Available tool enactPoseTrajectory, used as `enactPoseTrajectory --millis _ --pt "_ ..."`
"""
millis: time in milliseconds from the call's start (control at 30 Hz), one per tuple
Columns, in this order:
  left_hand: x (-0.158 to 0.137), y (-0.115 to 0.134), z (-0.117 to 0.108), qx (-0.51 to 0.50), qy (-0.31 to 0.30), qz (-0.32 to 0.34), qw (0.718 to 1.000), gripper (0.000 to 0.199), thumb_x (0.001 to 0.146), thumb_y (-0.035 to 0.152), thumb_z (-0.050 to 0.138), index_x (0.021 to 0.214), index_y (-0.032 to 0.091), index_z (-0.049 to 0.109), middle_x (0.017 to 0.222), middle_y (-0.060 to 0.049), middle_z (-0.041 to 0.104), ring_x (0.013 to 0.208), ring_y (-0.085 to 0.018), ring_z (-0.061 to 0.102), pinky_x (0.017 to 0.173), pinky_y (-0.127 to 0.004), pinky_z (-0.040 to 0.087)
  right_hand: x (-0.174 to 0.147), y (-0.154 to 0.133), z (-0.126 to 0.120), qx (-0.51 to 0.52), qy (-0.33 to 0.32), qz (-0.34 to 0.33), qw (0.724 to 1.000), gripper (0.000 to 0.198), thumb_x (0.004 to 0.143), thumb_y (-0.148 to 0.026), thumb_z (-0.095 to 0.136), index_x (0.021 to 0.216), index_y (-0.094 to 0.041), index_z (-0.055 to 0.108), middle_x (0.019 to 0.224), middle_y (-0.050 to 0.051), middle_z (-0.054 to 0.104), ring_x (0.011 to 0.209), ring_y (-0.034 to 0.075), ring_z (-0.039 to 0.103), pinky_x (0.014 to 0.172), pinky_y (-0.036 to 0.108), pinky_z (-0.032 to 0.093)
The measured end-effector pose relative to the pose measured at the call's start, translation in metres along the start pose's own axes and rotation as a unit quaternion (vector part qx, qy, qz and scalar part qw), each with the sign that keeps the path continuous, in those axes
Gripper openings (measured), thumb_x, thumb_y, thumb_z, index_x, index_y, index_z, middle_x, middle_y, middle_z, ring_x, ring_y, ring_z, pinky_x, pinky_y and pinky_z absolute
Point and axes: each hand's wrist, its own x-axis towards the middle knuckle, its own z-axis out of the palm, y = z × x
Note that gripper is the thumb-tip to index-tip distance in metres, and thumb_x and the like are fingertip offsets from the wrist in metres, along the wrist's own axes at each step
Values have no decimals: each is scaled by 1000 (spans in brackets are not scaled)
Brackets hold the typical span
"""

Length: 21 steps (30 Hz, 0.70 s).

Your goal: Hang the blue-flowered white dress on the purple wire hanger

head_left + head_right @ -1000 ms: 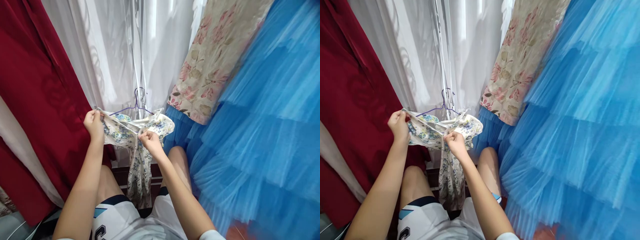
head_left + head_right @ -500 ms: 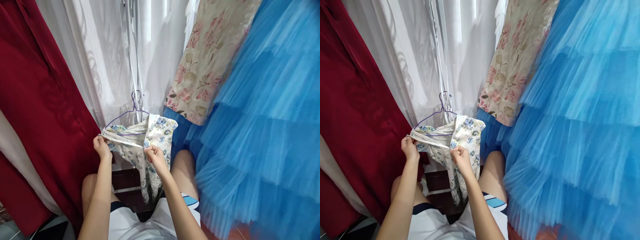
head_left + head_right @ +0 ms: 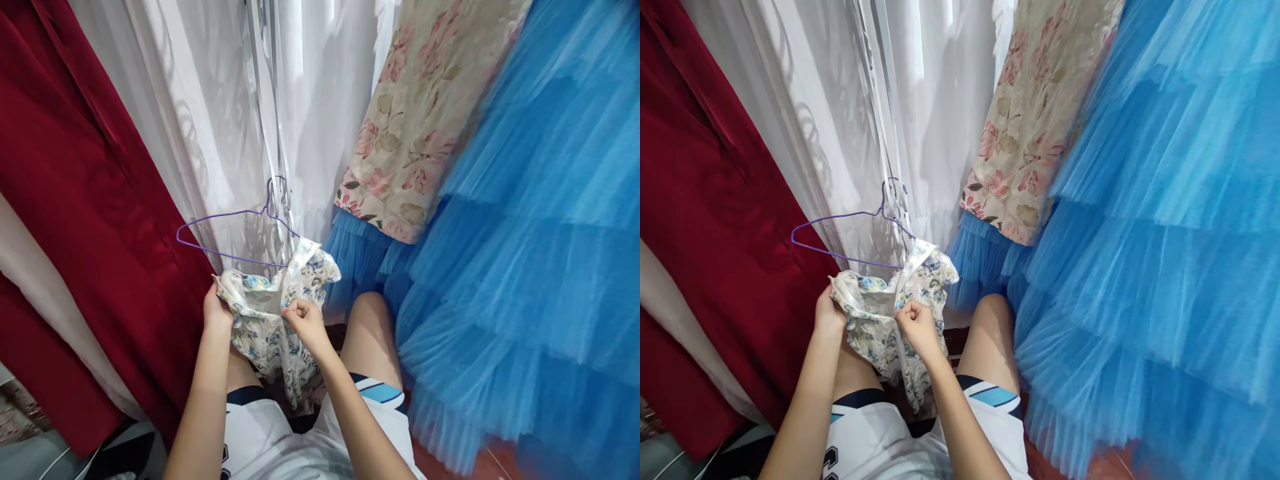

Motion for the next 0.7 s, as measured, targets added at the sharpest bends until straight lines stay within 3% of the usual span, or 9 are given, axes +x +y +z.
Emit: enactPoseTrajectory --millis 100,167,233,300,400,500,600,700 --pt "-48 -11 21 -15 -33 -3 999 25 85 43 59 79 19 59 72 -4 62 67 -17 61 63 -29 51 -3 3 -13 -56 6 -17 998 31 79 -43 65 61 -21 52 52 -2 51 49 14 42 50 26 30" --pt "-78 -16 38 -21 -88 -1 996 23 84 42 63 90 20 62 84 -4 65 76 -16 62 70 -29 51 -9 -3 -21 -64 -43 -38 996 33 85 -47 59 66 -21 59 66 2 60 67 19 54 62 29 40" --pt "-101 -17 54 9 -149 10 989 22 84 39 65 96 21 64 90 -4 65 81 -16 62 76 -29 50 -16 -14 -26 -23 -101 -48 993 40 92 -52 48 72 -22 64 75 4 63 82 22 57 74 32 43" --pt "-112 -16 67 95 -191 56 976 20 85 37 66 97 21 67 94 -4 64 88 -17 61 83 -29 48 -23 -26 -28 28 -142 -35 989 43 93 -55 44 77 -22 66 74 3 62 83 21 57 77 33 44" --pt "-113 -11 70 220 -241 120 937 20 84 39 66 92 21 69 100 -6 61 102 -20 58 95 -31 44 -30 -39 -31 51 -184 17 981 36 81 -55 64 75 -19 64 67 -1 57 68 17 53 68 29 43" --pt "-115 -15 56 223 -363 7 905 33 90 48 55 110 23 64 105 -7 62 104 -22 58 96 -34 44 -33 -49 -40 60 -203 56 976 32 76 -48 72 81 -17 64 70 -1 58 62 14 49 62 26 40" --pt "-130 -29 37 183 -454 -116 864 49 91 52 51 130 23 54 120 -10 62 111 -23 57 99 -36 43 -31 -64 -63 38 -174 41 983 24 77 -40 68 78 -16 65 68 0 58 57 12 46 56 25 37" --pt "-142 -38 22 238 -504 -119 822 53 81 46 67 127 21 58 119 -8 65 108 -25 59 99 -37 44 -13 -86 -101 -41 -109 -13 993 20 71 -32 68 61 -16 60 56 -1 52 50 11 39 49 24 29"
